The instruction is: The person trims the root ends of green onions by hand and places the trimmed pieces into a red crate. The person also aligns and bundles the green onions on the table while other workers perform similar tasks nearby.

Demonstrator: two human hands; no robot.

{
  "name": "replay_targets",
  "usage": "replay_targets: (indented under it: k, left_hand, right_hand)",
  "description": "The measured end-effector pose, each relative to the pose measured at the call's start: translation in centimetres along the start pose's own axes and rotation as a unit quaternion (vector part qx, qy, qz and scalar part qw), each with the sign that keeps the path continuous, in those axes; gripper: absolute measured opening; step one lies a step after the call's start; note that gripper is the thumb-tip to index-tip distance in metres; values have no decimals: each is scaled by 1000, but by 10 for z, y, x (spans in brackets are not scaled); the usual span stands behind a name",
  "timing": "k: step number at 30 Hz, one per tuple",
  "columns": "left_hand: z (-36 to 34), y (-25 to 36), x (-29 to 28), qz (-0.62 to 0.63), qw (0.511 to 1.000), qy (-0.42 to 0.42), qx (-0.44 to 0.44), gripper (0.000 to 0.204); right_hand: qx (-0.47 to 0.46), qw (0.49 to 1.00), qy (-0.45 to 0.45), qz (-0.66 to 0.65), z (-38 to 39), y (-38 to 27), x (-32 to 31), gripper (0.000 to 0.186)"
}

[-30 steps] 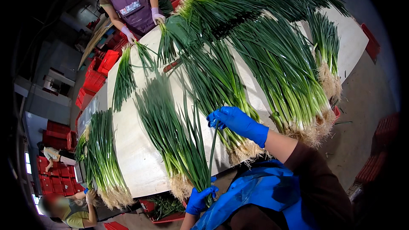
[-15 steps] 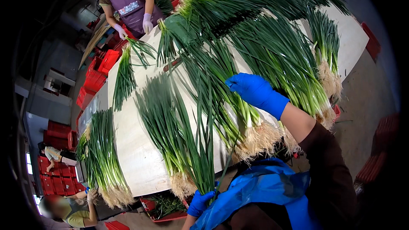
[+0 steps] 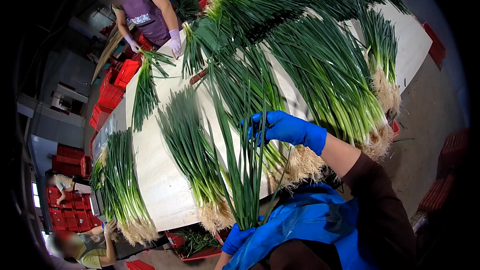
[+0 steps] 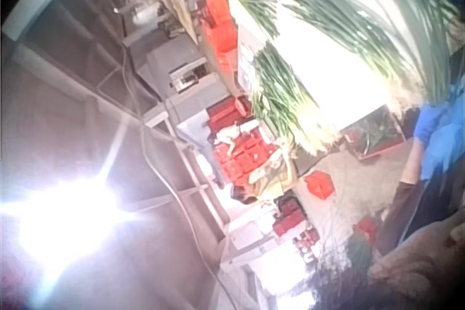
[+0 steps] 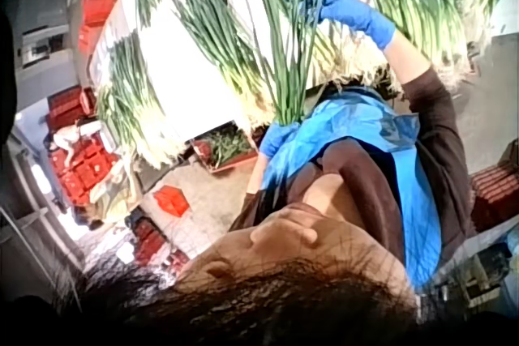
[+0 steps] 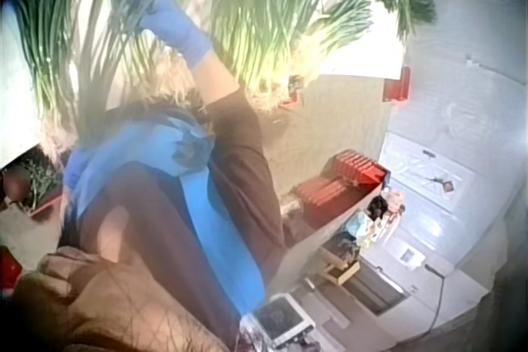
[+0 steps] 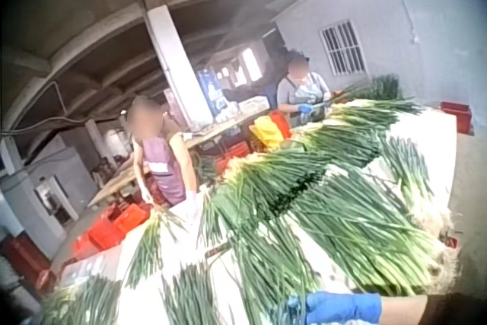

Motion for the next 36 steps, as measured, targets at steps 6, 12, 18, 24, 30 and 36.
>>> replay_targets:
  k: [6,12,18,24,30,36]
  left_hand:
    - [2,4,2,9,1000,7,-10,49]
    - [2,2,0,28,1000,8,-8,50]
    - [6,-6,-3,14,1000,14,-22,48]
    - [5,-8,1,8,1000,13,-21,46]
    - [1,-11,0,-1,1000,14,-24,43]
    - [-16,-46,-26,-38,999,21,-15,37]
  right_hand:
    - [38,997,21,68,3,8,-4,37]
    - [-174,836,43,519,14,-3,-14,25]
    - [-190,827,93,522,21,-17,-39,26]
    - [-181,868,179,425,28,-22,-63,21]
    - [-69,931,299,197,25,-44,-83,21]
    - [81,977,194,40,19,-8,-74,32]
Point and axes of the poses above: each hand's wrist, its own z-axis away from the middle knuckle, its own x-axis out of the palm, y = z × x, the point moved 5 cm from there along -z, towards the middle knuckle, and after that the axes turned 12 degrees about y, right-handed, at the moved point
